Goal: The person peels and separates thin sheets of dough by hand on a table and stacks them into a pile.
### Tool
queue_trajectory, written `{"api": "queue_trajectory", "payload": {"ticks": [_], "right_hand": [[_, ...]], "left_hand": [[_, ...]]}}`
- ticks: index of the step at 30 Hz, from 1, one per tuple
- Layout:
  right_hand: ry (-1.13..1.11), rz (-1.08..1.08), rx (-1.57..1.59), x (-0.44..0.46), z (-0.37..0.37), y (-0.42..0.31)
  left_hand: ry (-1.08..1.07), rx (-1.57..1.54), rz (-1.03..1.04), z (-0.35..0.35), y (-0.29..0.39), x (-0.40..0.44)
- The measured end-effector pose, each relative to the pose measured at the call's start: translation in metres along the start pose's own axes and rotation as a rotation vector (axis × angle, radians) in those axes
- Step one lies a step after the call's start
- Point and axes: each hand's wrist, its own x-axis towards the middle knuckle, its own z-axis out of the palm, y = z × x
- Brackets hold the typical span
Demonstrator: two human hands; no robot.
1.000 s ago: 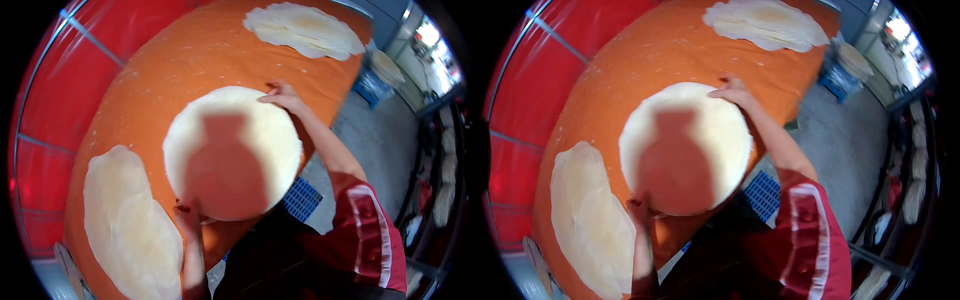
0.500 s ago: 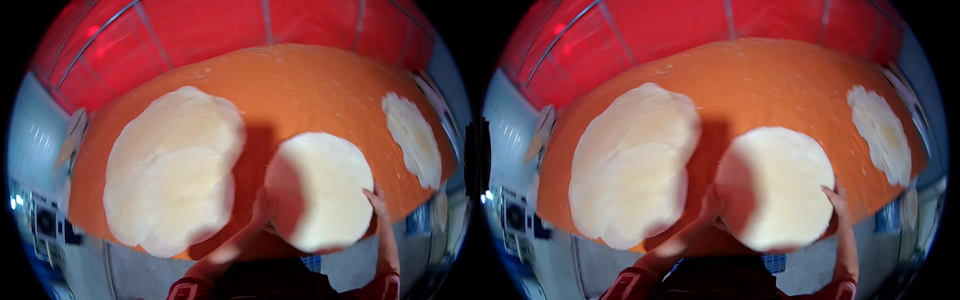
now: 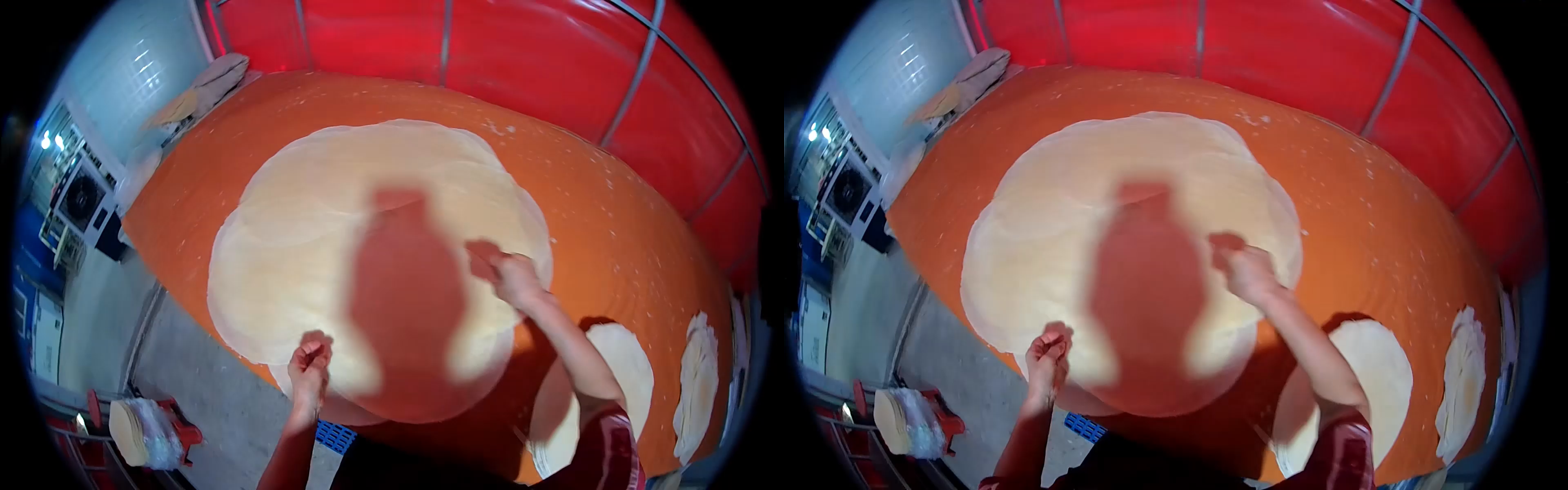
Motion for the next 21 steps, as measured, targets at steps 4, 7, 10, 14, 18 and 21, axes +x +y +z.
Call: {"api": "queue_trajectory", "payload": {"ticks": [4, 7, 10, 14, 18, 21], "right_hand": [[0.092, -0.120, 0.078, 0.126, 0.113, -0.048], [0.298, -0.268, -0.570, 0.202, 0.190, -0.051], [0.140, -0.290, -0.291, 0.239, 0.156, -0.059], [0.042, -0.475, -0.212, 0.267, 0.105, -0.043], [-0.049, -0.431, -0.272, 0.193, 0.043, -0.095], [-0.296, -0.386, -0.471, 0.137, 0.043, -0.103]], "left_hand": [[-0.013, -0.025, -0.024, -0.026, 0.010, 0.003], [-0.075, 0.015, -0.021, -0.036, 0.013, 0.002], [-0.144, 0.001, -0.097, -0.030, 0.015, -0.005], [-0.217, 0.273, -0.144, -0.030, -0.002, 0.001], [-0.173, 0.240, -0.183, -0.025, 0.004, 0.017], [-0.196, 0.292, -0.165, -0.024, 0.001, 0.024]]}}
